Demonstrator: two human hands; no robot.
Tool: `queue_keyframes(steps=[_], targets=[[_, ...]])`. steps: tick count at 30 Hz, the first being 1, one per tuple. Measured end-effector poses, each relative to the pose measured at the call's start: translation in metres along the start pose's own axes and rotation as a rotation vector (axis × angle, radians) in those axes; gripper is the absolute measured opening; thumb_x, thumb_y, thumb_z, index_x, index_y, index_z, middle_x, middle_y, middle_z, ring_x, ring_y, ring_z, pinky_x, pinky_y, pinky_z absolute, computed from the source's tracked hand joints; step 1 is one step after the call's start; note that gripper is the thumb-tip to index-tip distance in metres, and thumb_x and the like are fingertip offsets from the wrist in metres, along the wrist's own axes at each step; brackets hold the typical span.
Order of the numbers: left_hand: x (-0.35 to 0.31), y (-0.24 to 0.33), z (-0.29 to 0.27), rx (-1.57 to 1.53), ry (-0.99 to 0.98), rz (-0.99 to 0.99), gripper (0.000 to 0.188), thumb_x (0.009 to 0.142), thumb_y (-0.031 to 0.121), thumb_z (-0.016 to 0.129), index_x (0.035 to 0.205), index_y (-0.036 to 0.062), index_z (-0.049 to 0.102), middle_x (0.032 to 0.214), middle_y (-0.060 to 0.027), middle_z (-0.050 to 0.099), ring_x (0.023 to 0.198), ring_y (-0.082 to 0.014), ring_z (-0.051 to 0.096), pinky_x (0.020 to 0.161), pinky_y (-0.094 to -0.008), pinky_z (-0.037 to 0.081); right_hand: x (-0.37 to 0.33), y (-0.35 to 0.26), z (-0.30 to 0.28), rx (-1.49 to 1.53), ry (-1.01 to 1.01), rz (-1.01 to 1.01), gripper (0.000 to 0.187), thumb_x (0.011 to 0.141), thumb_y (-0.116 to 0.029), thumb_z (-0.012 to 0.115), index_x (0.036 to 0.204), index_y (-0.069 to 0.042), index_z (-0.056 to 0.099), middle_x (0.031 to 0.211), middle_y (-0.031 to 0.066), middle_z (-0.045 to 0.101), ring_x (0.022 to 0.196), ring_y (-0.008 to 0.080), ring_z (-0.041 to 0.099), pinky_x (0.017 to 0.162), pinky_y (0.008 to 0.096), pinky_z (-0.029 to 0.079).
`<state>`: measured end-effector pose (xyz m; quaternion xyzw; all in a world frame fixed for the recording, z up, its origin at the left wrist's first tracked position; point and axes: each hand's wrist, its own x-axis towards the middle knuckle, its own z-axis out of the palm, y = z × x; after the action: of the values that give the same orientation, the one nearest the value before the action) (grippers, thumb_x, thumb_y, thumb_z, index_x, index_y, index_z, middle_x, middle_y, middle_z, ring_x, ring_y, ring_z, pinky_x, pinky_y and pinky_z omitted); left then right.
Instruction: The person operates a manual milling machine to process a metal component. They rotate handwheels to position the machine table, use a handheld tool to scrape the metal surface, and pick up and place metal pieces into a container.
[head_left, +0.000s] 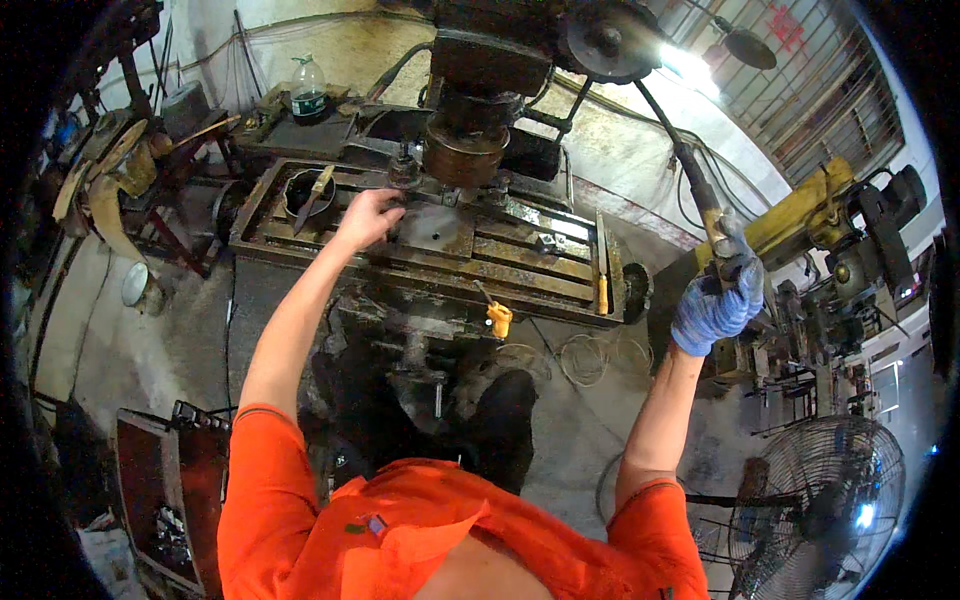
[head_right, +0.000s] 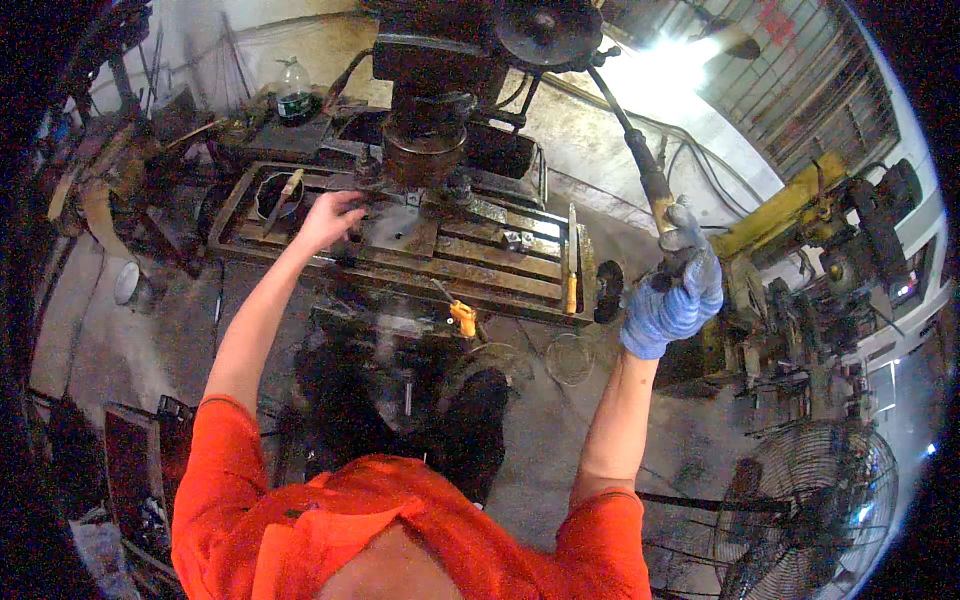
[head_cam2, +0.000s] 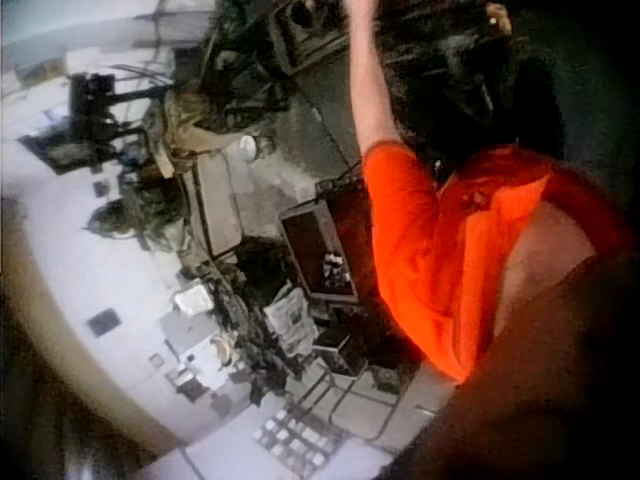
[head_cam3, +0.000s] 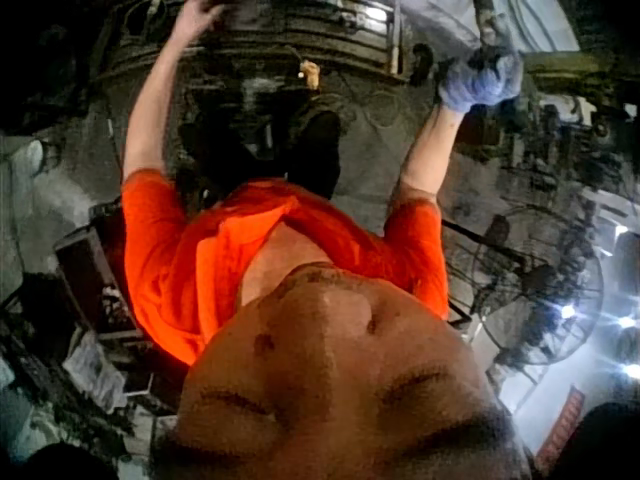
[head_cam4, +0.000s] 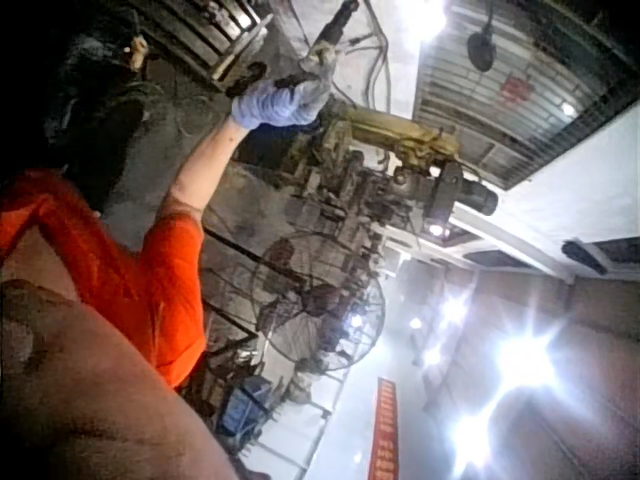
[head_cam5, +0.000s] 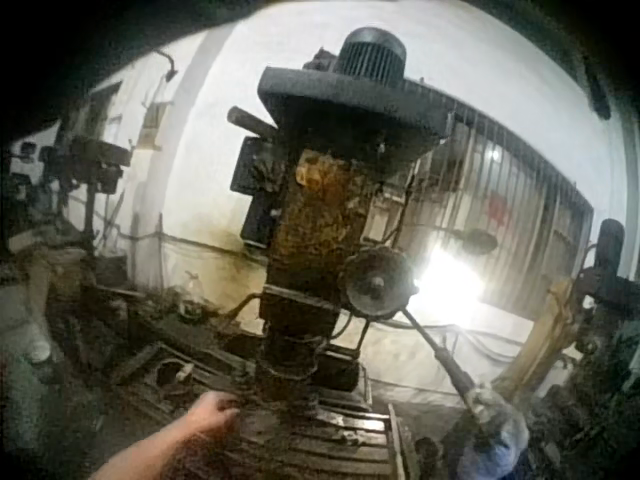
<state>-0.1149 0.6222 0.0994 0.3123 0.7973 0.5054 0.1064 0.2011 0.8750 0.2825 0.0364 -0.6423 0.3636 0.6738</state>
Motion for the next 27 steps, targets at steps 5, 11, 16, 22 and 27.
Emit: queue_keyframes(steps=[5,11,16,22,27], targets=[[-0.067,-0.009,-0.063,-0.034,0.062,-0.035,0.036,0.079,0.012,0.060,0.110,-0.0042,0.054,0.076,-0.0115,0.063,0.051,-0.0101,0.054,0.044,-0.0264,0.045,-0.006,0.001,0.010,-0.210,0.009,-0.102,0.032,0.085,-0.023,0.044,0.078,0.004,0.058,0.085,0.0135,0.062,0.084,0.0255,0.058,0.084,0.0399,0.042],[-0.195,-0.043,-0.151,0.064,0.279,-0.105,0.035,0.080,0.015,0.060,0.109,-0.0047,0.055,0.074,-0.0064,0.059,0.052,-0.0086,0.052,0.048,-0.0261,0.045,-0.016,0.011,-0.006,-0.607,-0.234,-0.316,0.026,0.078,0.000,0.051,0.102,0.008,0.059,0.101,0.0165,0.062,0.083,0.0204,0.060,0.072,0.0310,0.046],[-0.328,-0.083,-0.231,0.099,0.533,-0.395,0.032,0.080,0.017,0.059,0.105,-0.0023,0.057,0.073,-0.0075,0.062,0.056,-0.0111,0.056,0.050,-0.0274,0.046,-0.007,0.042,-0.058,-1.170,-0.139,-0.637,0.021,0.073,-0.010,0.068,0.088,0.002,0.060,0.090,0.0113,0.063,0.080,0.0222,0.060,0.070,0.0343,0.050],[-0.546,-0.101,-0.291,0.428,0.865,-0.804,0.033,0.074,0.018,0.062,0.100,-0.0034,0.059,0.073,-0.0103,0.062,0.054,-0.0156,0.060,0.049,-0.0291,0.049,-0.016,0.079,-0.065,-1.229,-0.048,-0.659,0.021,0.075,-0.015,0.067,0.086,0.001,0.062,0.083,0.0089,0.065,0.069,0.0219,0.061,0.064,0.0301,0.051],[-0.678,-0.097,-0.297,0.511,1.029,-1.242,0.035,0.071,0.017,0.062,0.098,-0.0047,0.060,0.064,-0.0135,0.061,0.048,-0.0205,0.060,0.042,-0.0299,0.048,-0.026,0.089,-0.053,-1.153,0.004,-0.792,0.019,0.073,-0.017,0.063,0.085,-0.003,0.064,0.071,0.0073,0.063,0.056,0.0254,0.058,0.052,0.0348,0.046]])
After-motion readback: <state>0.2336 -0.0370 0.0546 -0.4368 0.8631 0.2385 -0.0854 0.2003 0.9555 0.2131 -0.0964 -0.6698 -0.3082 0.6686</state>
